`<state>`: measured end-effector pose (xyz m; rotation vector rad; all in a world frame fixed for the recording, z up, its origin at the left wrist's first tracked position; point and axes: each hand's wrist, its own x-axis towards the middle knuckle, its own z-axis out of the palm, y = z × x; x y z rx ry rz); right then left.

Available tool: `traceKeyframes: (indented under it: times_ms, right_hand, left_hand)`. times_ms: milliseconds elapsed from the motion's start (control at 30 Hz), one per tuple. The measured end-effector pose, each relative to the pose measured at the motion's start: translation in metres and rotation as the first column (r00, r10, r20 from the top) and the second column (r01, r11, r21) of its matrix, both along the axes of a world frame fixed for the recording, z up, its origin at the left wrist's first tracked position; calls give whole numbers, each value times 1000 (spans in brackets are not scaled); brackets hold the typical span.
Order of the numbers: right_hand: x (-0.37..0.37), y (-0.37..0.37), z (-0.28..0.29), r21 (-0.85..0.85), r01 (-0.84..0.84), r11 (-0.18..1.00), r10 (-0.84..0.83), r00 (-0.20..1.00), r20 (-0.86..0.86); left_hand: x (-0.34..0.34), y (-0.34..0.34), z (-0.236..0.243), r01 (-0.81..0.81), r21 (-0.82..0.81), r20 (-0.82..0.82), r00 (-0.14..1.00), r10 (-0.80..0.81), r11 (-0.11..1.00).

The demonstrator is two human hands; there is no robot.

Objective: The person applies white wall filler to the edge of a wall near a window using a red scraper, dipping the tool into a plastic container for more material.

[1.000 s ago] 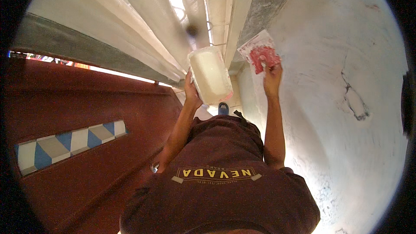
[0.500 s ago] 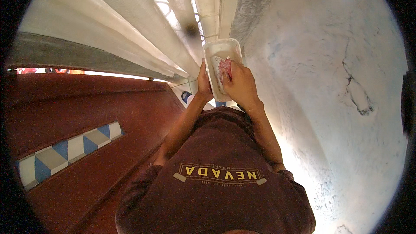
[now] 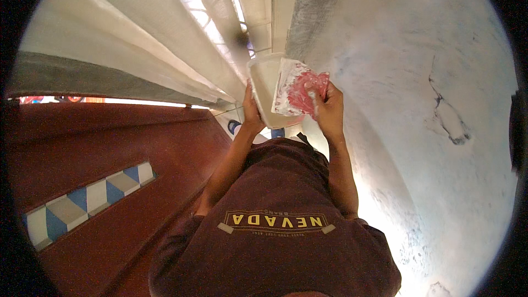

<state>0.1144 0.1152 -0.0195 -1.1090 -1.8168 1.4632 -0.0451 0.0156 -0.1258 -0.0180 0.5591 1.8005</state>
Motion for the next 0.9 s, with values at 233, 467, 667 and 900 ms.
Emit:
traceKeyframes:
  times_ms: [233,467,667,900]
  right_hand:
    - [-3,53,-57,-454,87,887,-330,807,-490]
    - [-43,113,-106,-839,-369,400,-542,643,-542]
    - [-93,161,-82,-846,-503,177,-760,476,-442]
    - [-104,202,-66,-736,-656,167,-876,244,-416]
  left_hand:
    - [-23,-35,-33,-60,-1,-57,997,60,998]
    - [-23,-57,-24,-174,-122,-123,980,159,977]
    - [-26,-74,-39,-228,-147,-77,973,219,963]
    - [-24,-70,-34,-120,2,-8,993,120,993]
